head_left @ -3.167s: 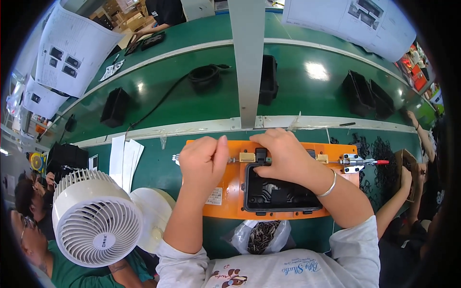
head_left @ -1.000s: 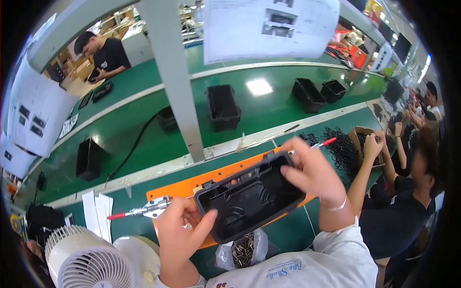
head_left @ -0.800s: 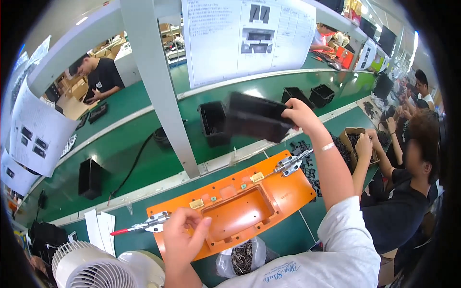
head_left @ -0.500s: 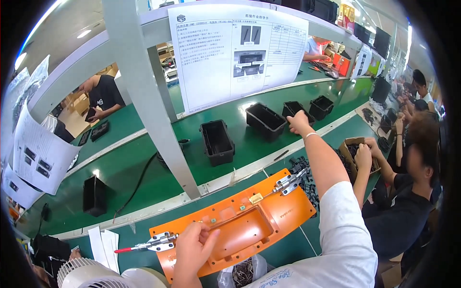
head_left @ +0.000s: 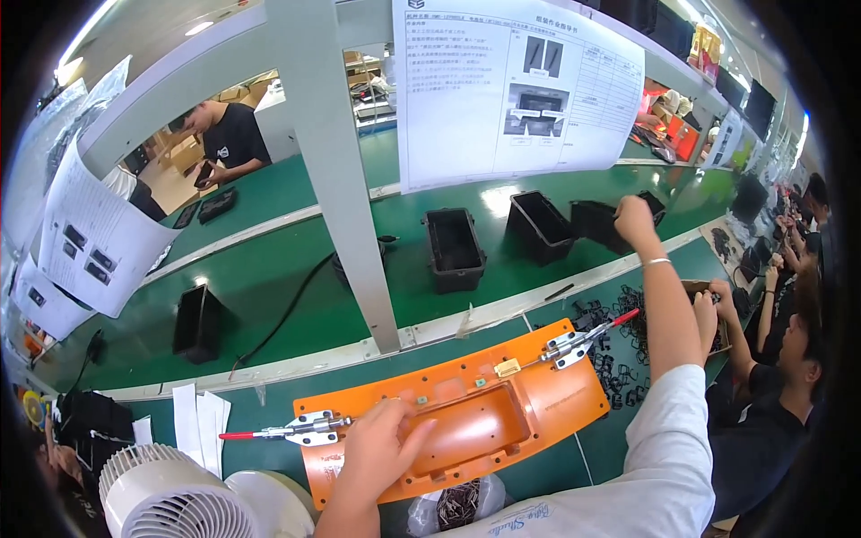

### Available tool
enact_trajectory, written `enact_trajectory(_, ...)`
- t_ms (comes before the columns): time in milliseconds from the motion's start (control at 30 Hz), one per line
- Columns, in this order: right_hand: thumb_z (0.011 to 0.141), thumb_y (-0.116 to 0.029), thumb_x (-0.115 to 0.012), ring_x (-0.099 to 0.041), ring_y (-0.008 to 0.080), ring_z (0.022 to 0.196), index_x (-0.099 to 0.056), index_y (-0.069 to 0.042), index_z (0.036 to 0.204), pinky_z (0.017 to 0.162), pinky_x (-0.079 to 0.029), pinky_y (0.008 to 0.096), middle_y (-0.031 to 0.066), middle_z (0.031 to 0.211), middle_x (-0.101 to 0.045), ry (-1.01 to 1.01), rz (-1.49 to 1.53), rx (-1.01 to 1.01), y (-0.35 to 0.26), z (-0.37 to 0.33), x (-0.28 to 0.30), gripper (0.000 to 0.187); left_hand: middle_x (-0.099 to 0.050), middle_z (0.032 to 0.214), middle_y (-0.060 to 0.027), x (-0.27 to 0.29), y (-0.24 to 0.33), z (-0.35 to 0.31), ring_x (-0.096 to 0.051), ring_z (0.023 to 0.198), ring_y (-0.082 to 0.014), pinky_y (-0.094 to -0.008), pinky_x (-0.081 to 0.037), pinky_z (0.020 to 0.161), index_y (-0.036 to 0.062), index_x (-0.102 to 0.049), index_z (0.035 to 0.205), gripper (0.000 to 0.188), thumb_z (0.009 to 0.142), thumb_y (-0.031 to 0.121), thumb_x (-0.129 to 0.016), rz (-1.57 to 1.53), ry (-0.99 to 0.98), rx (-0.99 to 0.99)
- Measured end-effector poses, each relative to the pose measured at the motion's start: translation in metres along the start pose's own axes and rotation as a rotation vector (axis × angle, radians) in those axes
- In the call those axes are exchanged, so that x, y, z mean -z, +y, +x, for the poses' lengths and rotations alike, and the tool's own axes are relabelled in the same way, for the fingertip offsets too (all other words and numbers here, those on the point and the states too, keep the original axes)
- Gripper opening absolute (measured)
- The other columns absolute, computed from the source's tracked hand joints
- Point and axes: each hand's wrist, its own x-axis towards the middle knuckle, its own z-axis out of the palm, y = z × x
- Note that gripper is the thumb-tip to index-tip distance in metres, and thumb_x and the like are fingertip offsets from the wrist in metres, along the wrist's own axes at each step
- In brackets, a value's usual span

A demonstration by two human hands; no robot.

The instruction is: Assembling small metal components onto a black plastic casing using a manual assembly jig.

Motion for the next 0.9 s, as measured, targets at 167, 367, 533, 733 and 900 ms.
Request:
enact_trajectory(167,0.062,0.009,-0.066,-0.062,0.0343,0.077,-0.062,0.001,0.077,0.069,-0.05,0.039,0.0171,0.075,-0.063,0.142,0.299,0.193,-0.065,-0.072,0.119,0.018,-0.059,0.071,-0.0085,-0.002,-0.002,-0.002,-0.057,0.056,-0.0139,-0.0238,-0.046,0.052,-0.0016,-0.059,0.084,0.023,0.076,0.012,-0.075,0.038,-0.005,-0.007)
enact_trajectory(367,0.062,0.009,-0.071,-0.06,0.0314,0.08,-0.062,-0.001,0.081,0.07,-0.05,0.0362,0.0132,0.082,-0.061,-0.169,0.672,0.657,-0.141,-0.139,0.103,0.023,-0.061,0.074,-0.0099,-0.001,-0.003,-0.004,-0.057,0.058,-0.0144,-0.0247,-0.047,0.054,-0.0024,-0.059,0.083,0.024,0.076,0.014,-0.075,0.029,-0.007,-0.018)
enact_trajectory(533,0.063,0.003,-0.073,-0.06,0.0316,0.086,-0.064,-0.002,0.082,0.074,-0.05,0.0373,0.0132,0.084,-0.063,-0.332,0.675,0.786,-0.177,-0.159,0.054,0.021,-0.061,0.074,-0.0097,-0.001,0.0,-0.004,-0.058,0.059,-0.0148,-0.0253,-0.048,0.054,-0.0022,-0.059,0.083,0.024,0.077,0.015,-0.075,0.029,-0.032,0.016)
enact_trajectory(733,0.072,-0.006,-0.071,-0.064,0.0285,0.082,-0.067,-0.001,0.085,0.075,-0.051,0.0361,0.013,0.084,-0.068,-0.864,0.589,1.076,-0.178,-0.125,0.035,0.014,-0.065,0.09,-0.0132,0.004,0.0,-0.004,-0.064,0.077,-0.0278,-0.0365,-0.051,0.069,-0.0022,-0.06,0.096,0.033,0.08,0.025,-0.071,0.085,-0.147,0.088)
enact_trajectory(900,0.073,-0.011,-0.072,-0.063,0.0302,0.093,-0.068,-0.005,0.093,0.088,-0.048,0.0416,0.0104,0.09,-0.068,-0.26,0.418,0.702,-0.212,-0.087,-0.003,0.021,-0.065,0.091,-0.0135,0.005,0.0,-0.002,-0.064,0.078,-0.0279,-0.0363,-0.051,0.071,-0.0022,-0.06,0.1,0.036,0.08,0.026,-0.071,0.105,-0.135,0.057)
